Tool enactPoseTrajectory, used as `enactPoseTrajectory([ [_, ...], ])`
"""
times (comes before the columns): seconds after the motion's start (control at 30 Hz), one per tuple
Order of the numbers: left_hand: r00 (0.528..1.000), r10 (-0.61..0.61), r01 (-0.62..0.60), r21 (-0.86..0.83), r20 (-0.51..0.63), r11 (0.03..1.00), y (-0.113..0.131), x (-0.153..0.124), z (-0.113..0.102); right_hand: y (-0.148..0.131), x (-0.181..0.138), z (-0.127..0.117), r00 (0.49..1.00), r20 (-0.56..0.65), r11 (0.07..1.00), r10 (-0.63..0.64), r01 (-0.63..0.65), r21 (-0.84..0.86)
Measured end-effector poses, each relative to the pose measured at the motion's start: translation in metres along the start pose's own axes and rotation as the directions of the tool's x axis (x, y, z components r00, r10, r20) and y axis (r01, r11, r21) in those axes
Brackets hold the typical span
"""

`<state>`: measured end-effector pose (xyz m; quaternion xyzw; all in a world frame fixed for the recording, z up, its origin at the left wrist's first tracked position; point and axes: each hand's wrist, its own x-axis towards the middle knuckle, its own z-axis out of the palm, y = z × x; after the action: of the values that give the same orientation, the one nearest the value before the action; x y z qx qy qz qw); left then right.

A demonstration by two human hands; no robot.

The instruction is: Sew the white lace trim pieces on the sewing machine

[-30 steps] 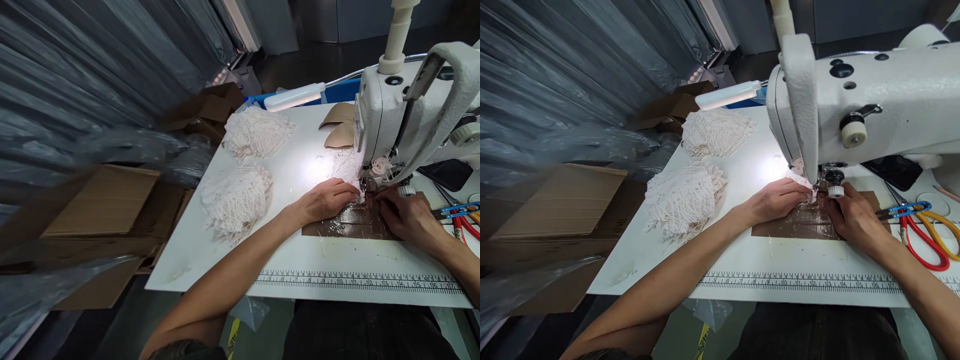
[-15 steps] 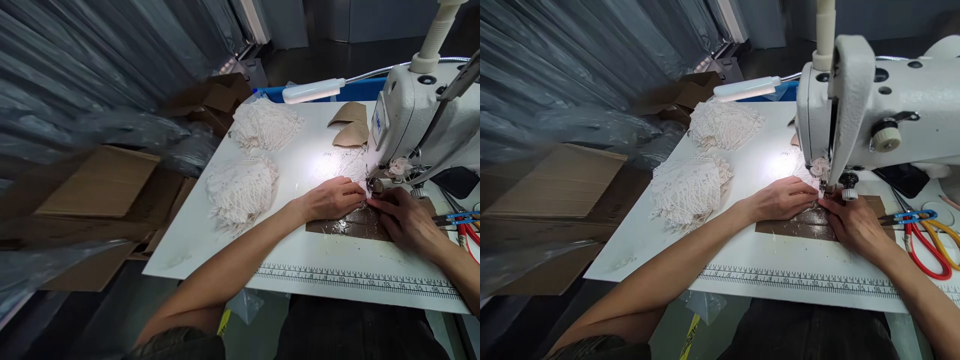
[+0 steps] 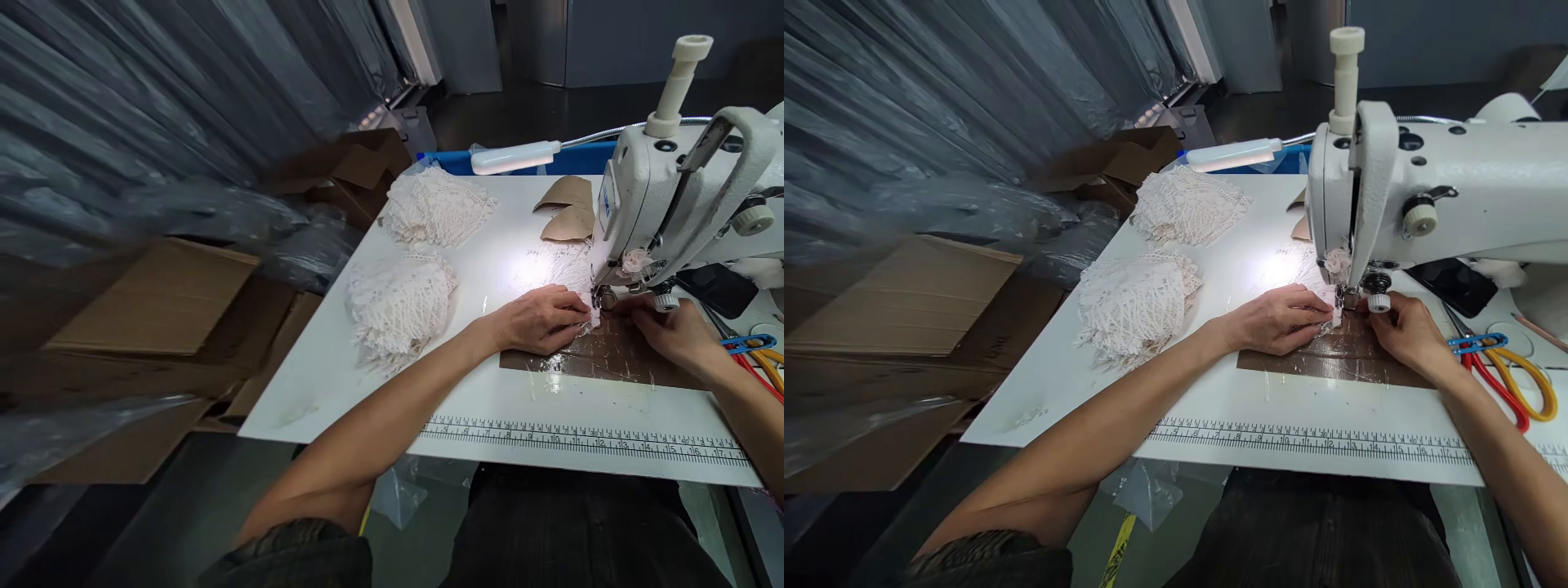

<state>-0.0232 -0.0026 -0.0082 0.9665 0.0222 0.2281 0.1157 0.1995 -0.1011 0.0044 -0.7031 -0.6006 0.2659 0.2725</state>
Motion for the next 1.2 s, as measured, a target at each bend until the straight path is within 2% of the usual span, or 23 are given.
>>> enactPoseTrajectory([
  [0.1, 1.000, -0.004, 0.003, -0.038, -0.015, 0.999, -0.001, -0.001, 0.000, 0.001, -0.008, 0.008, 0.993, -0.111, 0.999, -0.044, 0.042, -0.014],
  [0.3, 0.999, -0.033, 0.033, -0.059, -0.008, 0.998, -0.002, -0.001, 0.002, 0.001, -0.015, 0.013, 0.984, -0.125, 0.991, -0.128, 0.122, -0.060],
  [0.37, 1.000, -0.020, 0.020, -0.043, -0.010, 0.999, -0.002, 0.000, 0.002, 0.002, -0.017, 0.015, 0.969, -0.112, 0.976, -0.219, 0.215, -0.046],
  [0.43, 1.000, -0.004, 0.004, -0.021, -0.011, 1.000, -0.001, 0.000, 0.002, 0.003, -0.019, 0.019, 0.934, -0.088, 0.938, -0.347, 0.343, -0.054],
  [0.53, 1.000, 0.018, -0.018, 0.014, -0.017, 1.000, -0.001, 0.000, 0.003, 0.006, -0.021, 0.026, 0.884, -0.057, 0.875, -0.464, 0.447, -0.183],
  [0.7, 0.998, 0.055, -0.053, 0.085, -0.026, 0.995, 0.001, -0.001, 0.002, 0.005, -0.022, 0.032, 0.845, -0.051, 0.802, -0.533, 0.485, -0.348],
  [1.0, 0.995, 0.054, -0.071, 0.220, 0.083, 0.973, 0.005, -0.001, -0.001, 0.002, -0.025, 0.033, 0.834, -0.043, 0.766, -0.550, 0.482, -0.426],
  [1.2, 0.995, 0.041, -0.063, 0.267, 0.087, 0.962, 0.004, 0.001, -0.002, 0.000, -0.026, 0.033, 0.800, -0.055, 0.730, -0.598, 0.515, -0.449],
])
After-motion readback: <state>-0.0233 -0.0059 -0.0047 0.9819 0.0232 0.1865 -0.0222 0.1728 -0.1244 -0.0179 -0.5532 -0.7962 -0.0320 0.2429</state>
